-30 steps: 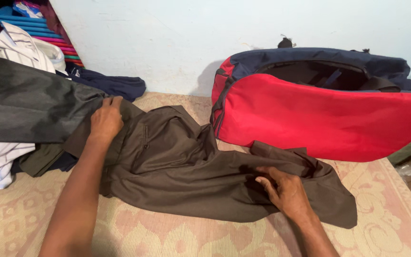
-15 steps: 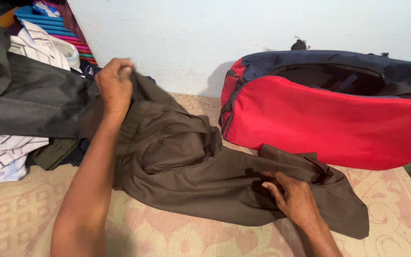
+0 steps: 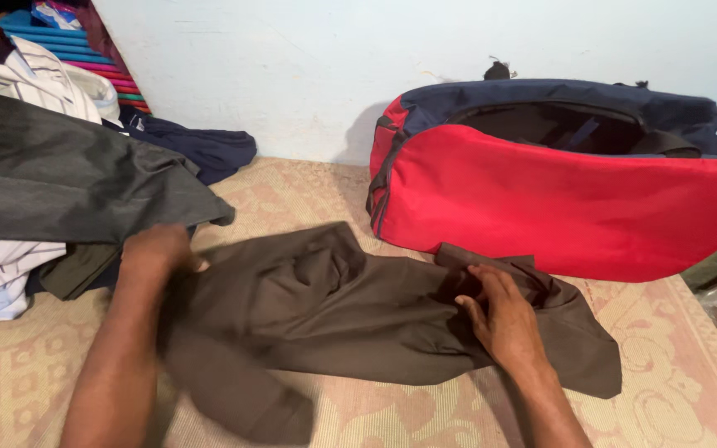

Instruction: The person smooths and aligns the legs of a pair of brown trousers by hand on a patterned surface, then folds them in half.

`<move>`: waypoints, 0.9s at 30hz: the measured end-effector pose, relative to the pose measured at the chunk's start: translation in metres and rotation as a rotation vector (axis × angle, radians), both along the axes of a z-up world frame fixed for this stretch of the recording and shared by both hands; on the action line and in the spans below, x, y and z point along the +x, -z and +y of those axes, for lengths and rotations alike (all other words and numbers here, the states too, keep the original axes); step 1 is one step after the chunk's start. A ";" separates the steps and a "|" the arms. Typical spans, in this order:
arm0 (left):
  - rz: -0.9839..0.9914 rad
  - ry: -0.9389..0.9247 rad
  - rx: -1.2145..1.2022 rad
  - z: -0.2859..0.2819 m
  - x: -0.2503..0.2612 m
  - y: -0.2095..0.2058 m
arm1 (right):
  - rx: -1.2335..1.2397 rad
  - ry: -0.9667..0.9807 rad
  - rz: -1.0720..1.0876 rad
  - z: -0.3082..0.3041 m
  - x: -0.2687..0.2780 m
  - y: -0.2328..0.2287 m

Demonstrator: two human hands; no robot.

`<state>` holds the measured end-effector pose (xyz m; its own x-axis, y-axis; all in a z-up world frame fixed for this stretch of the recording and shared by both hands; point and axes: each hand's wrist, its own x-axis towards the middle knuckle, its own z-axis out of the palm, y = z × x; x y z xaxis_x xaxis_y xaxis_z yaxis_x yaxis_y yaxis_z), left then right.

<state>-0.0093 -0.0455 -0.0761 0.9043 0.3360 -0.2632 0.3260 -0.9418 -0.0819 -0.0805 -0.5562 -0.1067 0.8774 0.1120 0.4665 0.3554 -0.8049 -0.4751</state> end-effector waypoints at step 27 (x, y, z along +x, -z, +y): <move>-0.259 0.066 -0.359 -0.032 -0.088 -0.014 | -0.064 0.227 -0.051 -0.037 0.022 0.034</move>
<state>-0.0977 -0.0770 -0.0617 0.9722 0.2040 -0.1149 0.2310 -0.9150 0.3308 -0.0588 -0.5936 -0.1406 0.8588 -0.0545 0.5094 0.1844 -0.8948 -0.4065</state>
